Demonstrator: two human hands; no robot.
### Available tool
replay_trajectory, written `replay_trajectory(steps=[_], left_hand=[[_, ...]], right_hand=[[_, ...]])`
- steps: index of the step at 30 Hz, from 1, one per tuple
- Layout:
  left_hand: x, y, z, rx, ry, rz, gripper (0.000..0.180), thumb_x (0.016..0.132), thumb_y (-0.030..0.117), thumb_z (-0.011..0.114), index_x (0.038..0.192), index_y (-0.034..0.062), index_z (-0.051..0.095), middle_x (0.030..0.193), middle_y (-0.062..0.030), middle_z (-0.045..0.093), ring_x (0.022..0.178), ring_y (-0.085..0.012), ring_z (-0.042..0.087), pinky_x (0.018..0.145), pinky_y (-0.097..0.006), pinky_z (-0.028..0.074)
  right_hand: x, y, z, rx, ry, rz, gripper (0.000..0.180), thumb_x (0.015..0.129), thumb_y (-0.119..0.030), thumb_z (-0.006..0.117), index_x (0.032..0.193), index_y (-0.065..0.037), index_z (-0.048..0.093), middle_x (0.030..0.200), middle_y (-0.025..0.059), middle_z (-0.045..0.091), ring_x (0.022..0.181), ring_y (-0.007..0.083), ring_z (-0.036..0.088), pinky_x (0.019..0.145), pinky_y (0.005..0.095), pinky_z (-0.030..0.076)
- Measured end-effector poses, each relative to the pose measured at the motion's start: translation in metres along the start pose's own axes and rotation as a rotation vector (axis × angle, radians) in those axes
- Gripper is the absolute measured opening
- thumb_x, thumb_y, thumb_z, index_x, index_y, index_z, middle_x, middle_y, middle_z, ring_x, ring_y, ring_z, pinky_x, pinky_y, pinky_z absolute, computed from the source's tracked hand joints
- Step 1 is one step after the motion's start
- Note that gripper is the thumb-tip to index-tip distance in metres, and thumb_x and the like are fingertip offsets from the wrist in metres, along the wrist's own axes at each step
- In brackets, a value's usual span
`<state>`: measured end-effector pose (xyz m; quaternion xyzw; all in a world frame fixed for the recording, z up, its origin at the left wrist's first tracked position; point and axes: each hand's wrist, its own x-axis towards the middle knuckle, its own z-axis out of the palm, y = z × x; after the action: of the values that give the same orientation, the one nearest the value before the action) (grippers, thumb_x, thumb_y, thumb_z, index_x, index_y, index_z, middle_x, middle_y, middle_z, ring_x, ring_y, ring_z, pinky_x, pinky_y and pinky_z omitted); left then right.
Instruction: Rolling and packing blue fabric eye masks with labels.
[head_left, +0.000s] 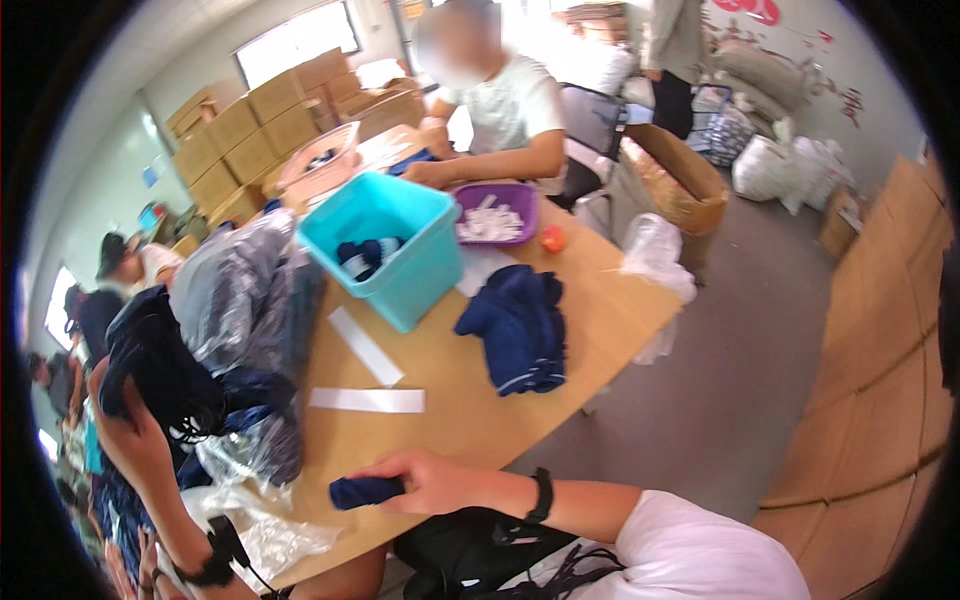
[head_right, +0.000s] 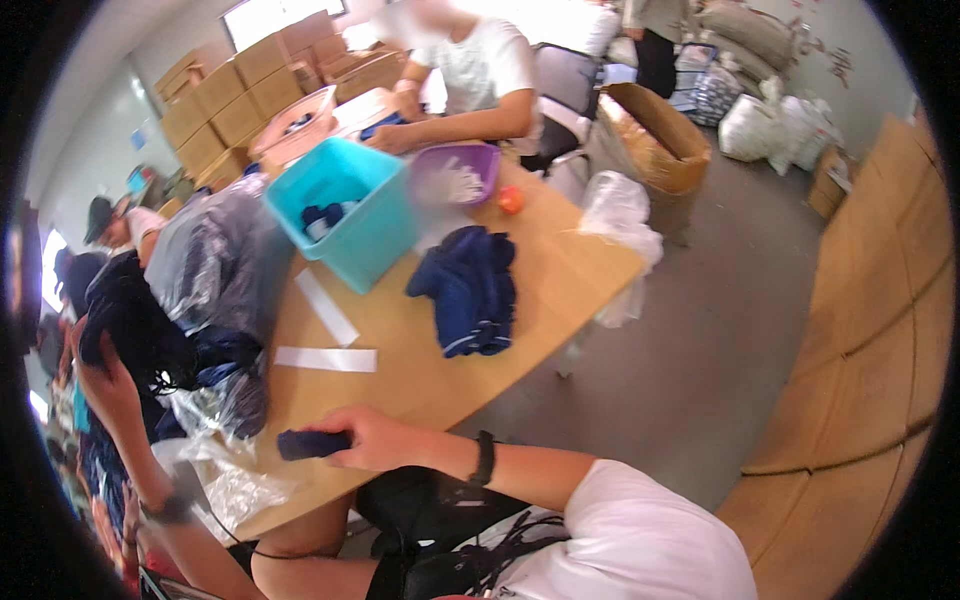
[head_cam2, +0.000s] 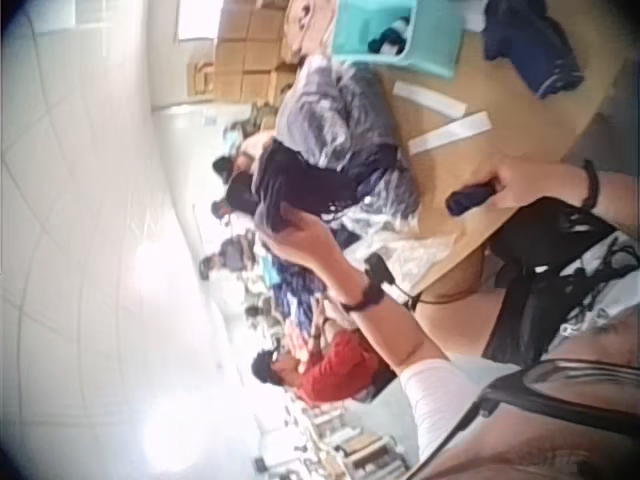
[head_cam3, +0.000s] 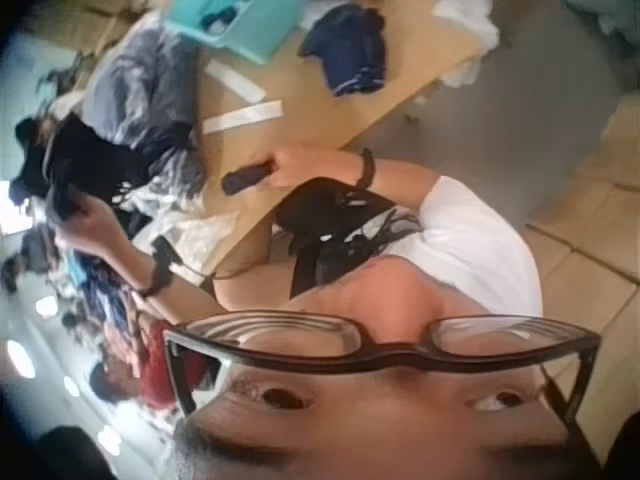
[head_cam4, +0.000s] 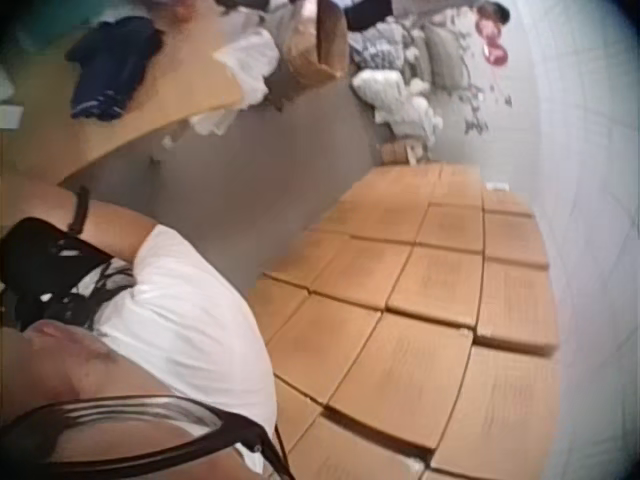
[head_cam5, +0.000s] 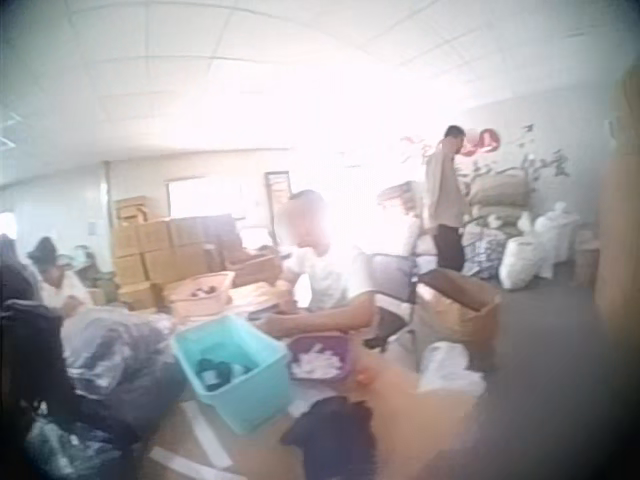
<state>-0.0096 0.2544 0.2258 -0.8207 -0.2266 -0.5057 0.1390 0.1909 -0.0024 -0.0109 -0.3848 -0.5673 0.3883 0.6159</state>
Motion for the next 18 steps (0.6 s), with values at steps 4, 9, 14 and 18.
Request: replay_trajectory(steps=[4,9,14,18], left_hand=[[-0.032,0.076,0.068,0.034,-0.437,0.009,0.033,0.093,0.004,0.062,0.126,0.0026,0.06,0.124,-0.0195,0.067,0.117,-0.0382,0.065,0.1,-0.041,0.05],[-0.059,0.105,0.128,-0.226,-0.632,-0.064,0.024,0.095,0.008,0.056,0.116,0.0028,0.067,0.114,-0.0176,0.071,0.108,-0.0388,0.068,0.092,-0.043,0.053],[-0.018,0.107,0.132,-0.419,-0.598,-0.244,0.025,0.098,0.012,0.059,0.118,-0.0001,0.068,0.115,-0.0186,0.072,0.108,-0.0363,0.069,0.094,-0.044,0.052],[-0.014,0.064,0.142,-0.237,-0.324,-0.248,0.048,0.102,0.033,0.065,0.131,-0.0049,0.06,0.111,-0.0167,0.068,0.104,-0.0286,0.066,0.088,-0.04,0.055]], right_hand=[[0.005,0.0,0.008,0.005,-0.01,0.108,0.058,0.082,-0.002,0.077,0.139,-0.005,0.065,0.114,0.0067,0.071,0.1,0.0144,0.064,0.088,0.0307,0.051],[0.006,0.005,0.007,0.177,-0.017,0.099,0.058,0.084,-0.002,0.075,0.14,-0.005,0.064,0.108,-0.0004,0.068,0.097,0.0109,0.06,0.086,0.029,0.051],[0.009,0.013,0.011,0.055,-0.043,0.057,0.065,0.086,0.004,0.07,0.149,-0.005,0.056,0.111,0.0007,0.064,0.097,0.0084,0.056,0.086,0.0276,0.049],[0.013,0.015,0.005,0.233,-0.111,0.096,0.066,0.086,0.005,0.072,0.148,-0.006,0.056,0.113,0.0005,0.063,0.096,0.0075,0.056,0.086,0.0277,0.049]])
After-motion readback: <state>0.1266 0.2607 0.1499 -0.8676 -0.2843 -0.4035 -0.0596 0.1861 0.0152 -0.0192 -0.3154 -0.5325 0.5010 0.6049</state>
